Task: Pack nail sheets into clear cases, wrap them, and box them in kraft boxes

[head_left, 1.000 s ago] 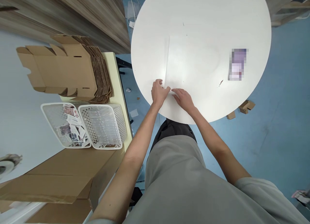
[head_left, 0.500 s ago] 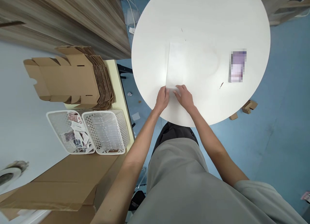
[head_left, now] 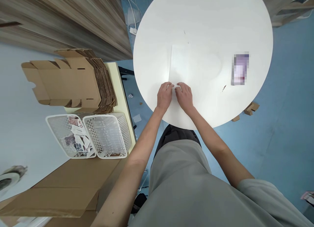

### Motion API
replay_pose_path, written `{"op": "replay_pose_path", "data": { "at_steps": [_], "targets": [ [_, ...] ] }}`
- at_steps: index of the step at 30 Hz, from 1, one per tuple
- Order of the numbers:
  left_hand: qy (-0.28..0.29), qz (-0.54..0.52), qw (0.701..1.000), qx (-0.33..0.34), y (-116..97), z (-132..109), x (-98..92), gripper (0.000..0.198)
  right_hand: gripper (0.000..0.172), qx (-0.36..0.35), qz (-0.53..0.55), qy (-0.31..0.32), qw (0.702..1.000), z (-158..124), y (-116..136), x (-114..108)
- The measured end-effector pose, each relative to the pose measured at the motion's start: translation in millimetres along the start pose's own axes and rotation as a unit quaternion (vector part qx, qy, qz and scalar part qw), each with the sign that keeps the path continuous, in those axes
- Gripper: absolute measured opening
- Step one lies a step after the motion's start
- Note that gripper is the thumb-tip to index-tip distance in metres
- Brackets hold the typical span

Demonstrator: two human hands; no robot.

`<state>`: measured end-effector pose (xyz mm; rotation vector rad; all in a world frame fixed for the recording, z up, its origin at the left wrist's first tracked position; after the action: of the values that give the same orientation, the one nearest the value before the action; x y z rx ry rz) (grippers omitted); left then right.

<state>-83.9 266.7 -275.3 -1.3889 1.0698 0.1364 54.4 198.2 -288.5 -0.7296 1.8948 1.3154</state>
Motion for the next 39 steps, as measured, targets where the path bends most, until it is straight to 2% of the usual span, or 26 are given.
{"op": "replay_pose_path", "data": {
  "at_steps": [2, 4, 8, 10, 12, 16, 19, 25, 29, 31, 33, 36, 39],
  "targets": [
    [0.046, 0.007, 0.998, 0.037, 0.9, 2.1, -2.9, 0.04, 0.036, -0.025, -0.001, 0.031, 0.999, -5.0, -4.1, 0.9],
    [0.067, 0.005, 0.996, 0.059, 3.5, 0.6, -6.9, 0.043, 0.035, -0.05, 0.003, 0.057, 0.997, -8.7, -12.5, 0.1],
    [0.109, 0.011, 0.988, 0.105, 9.5, -13.6, -15.4, 0.061, 0.045, -0.089, 0.006, 0.087, 0.992, -15.3, -26.8, -5.8],
    [0.14, 0.016, 0.984, 0.109, 12.3, -24.2, -18.0, 0.069, 0.046, -0.094, 0.01, 0.098, 0.991, -21.7, -29.0, -9.5],
    [0.154, 0.006, 0.983, 0.095, 14.9, -35.6, -19.0, 0.068, 0.046, -0.101, 0.022, 0.106, 0.989, -30.8, -28.8, -13.2],
    [0.123, -0.08, 0.989, 0.025, 17.4, -54.7, -17.6, 0.05, 0.048, -0.077, 0.054, 0.095, 0.991, -45.9, -26.7, -18.8],
    [0.086, -0.13, 0.988, -0.009, 15.0, -58.3, -15.9, 0.037, 0.049, -0.051, 0.065, 0.082, 0.993, -44.6, -23.6, -18.7],
    [0.029, -0.07, 0.992, -0.097, 6.2, -34.3, -9.8, 0.023, 0.045, 0.028, 0.065, 0.0, 0.997, -16.4, -21.3, -15.2],
    [0.024, -0.031, 0.989, -0.141, 0.7, -16.8, -4.5, 0.014, 0.034, 0.075, 0.035, -0.048, 0.995, -0.9, -20.3, -13.4],
    [0.012, 0.003, 0.994, -0.11, -1.9, -11.2, -2.6, 0.024, 0.03, 0.07, 0.018, -0.055, 0.996, 1.5, -16.2, -10.6],
    [0.018, 0.037, 0.999, -0.032, -4.1, -6.8, -0.2, 0.041, 0.032, 0.05, 0.008, -0.045, 0.998, 0.9, -11.5, -7.0],
    [0.086, 0.055, 0.992, 0.072, -4.0, -2.5, 3.4, 0.053, 0.038, 0.025, 0.008, -0.016, 1.0, -3.0, -9.9, -4.7],
    [0.12, 0.064, 0.984, 0.114, -0.2, -2.0, 1.6, 0.061, 0.038, -0.004, 0.016, 0.016, 1.0, -9.7, -17.0, -8.8]
  ]
}}
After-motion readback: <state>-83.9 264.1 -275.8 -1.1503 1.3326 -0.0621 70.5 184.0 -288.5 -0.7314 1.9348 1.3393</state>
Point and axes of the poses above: each hand's wrist, its own z-axis towards the middle knuckle, its own x-axis out of the palm, y = z × x, the point moved 1 cm from there along z, towards the middle knuckle, and after that the axes turned 6 degrees about x, right-handed, at the moved point
